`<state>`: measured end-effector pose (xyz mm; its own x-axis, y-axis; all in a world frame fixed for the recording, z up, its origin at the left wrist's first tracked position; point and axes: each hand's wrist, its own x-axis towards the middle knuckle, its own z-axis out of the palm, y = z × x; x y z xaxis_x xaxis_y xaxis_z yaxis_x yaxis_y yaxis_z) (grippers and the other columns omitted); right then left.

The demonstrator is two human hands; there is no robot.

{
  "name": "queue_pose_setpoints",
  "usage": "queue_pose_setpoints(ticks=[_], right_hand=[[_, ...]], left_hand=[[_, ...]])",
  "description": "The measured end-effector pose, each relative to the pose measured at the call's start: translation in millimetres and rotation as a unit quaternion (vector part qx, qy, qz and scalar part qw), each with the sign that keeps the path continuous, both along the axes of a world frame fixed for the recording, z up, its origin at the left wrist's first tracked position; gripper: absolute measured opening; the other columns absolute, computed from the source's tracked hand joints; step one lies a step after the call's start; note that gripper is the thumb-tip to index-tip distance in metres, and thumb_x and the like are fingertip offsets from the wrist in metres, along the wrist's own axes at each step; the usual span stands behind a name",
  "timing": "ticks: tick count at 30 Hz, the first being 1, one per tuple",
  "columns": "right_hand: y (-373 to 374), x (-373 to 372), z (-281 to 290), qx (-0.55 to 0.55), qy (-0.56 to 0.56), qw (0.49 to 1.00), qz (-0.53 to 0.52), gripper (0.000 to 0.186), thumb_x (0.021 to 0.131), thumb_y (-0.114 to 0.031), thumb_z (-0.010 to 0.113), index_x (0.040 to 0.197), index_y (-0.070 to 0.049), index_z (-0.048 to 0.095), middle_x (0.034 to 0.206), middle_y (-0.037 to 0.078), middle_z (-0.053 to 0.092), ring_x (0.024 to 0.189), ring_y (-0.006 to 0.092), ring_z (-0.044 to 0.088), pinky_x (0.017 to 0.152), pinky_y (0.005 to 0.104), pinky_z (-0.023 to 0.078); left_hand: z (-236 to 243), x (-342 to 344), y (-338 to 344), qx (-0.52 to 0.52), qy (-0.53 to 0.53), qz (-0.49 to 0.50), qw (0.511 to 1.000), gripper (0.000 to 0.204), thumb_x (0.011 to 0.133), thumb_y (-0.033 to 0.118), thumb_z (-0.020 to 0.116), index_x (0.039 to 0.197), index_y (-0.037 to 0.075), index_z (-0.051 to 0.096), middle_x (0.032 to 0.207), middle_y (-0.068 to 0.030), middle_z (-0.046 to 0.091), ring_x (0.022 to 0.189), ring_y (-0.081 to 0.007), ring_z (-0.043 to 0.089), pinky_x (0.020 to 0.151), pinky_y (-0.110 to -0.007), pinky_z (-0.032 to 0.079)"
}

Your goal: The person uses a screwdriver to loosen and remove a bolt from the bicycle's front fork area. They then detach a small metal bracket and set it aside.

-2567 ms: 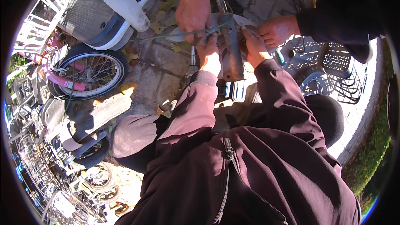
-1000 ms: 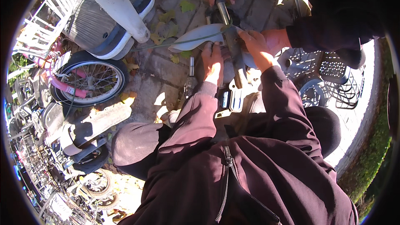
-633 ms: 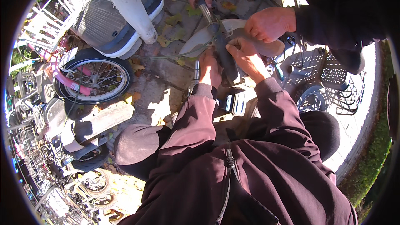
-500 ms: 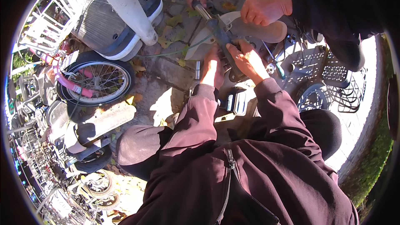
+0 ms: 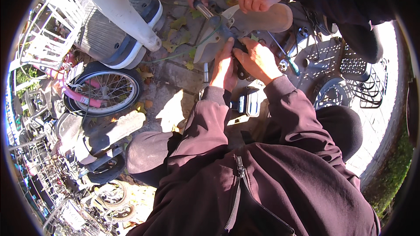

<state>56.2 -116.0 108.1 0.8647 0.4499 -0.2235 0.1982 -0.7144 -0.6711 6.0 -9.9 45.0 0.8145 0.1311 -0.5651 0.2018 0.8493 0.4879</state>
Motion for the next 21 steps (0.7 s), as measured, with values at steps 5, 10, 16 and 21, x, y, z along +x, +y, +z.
queue_pose_setpoints(ticks=[5,10,16,21], right_hand=[[-3.6,6.3,-3.6,0.039,0.055,0.998,-0.012,0.047,0.084,-0.034,0.062,0.118,-0.001,0.065,0.103,0.025,0.069,0.097,0.0385,0.067,0.087,0.0416,0.052],[-4.6,19.0,-18.6,0.109,0.161,0.980,-0.034,0.043,0.087,-0.034,0.061,0.115,-0.002,0.066,0.103,0.023,0.069,0.096,0.0354,0.068,0.085,0.0386,0.052],[-6.0,15.6,-9.9,0.108,0.200,0.974,0.002,0.042,0.090,-0.031,0.062,0.119,0.000,0.064,0.105,0.020,0.068,0.096,0.0236,0.066,0.085,0.0306,0.049],[-22.4,29.9,8.1,0.153,0.307,0.934,0.097,0.045,0.092,-0.035,0.063,0.124,-0.004,0.062,0.107,0.009,0.067,0.091,0.0158,0.061,0.082,0.0292,0.049]], left_hand=[[-0.4,3.0,-7.2,0.021,0.018,0.043,0.999,0.033,0.099,0.032,0.056,0.116,0.005,0.059,0.108,-0.0069,0.065,0.097,-0.0177,0.064,0.082,-0.032,0.052],[3.6,-1.0,-11.0,0.042,0.024,0.060,0.997,0.035,0.097,0.033,0.059,0.115,0.003,0.060,0.108,-0.0073,0.064,0.097,-0.0164,0.062,0.084,-0.031,0.050],[12.7,-2.2,-7.3,0.140,0.070,0.057,0.986,0.051,0.091,0.037,0.065,0.122,-0.002,0.057,0.112,-0.0102,0.064,0.098,-0.0190,0.062,0.083,-0.031,0.050],[9.7,0.0,12.5,0.318,0.120,-0.020,0.940,0.055,0.087,0.039,0.068,0.115,-0.007,0.060,0.105,-0.0142,0.065,0.091,-0.0214,0.064,0.078,-0.033,0.051]])
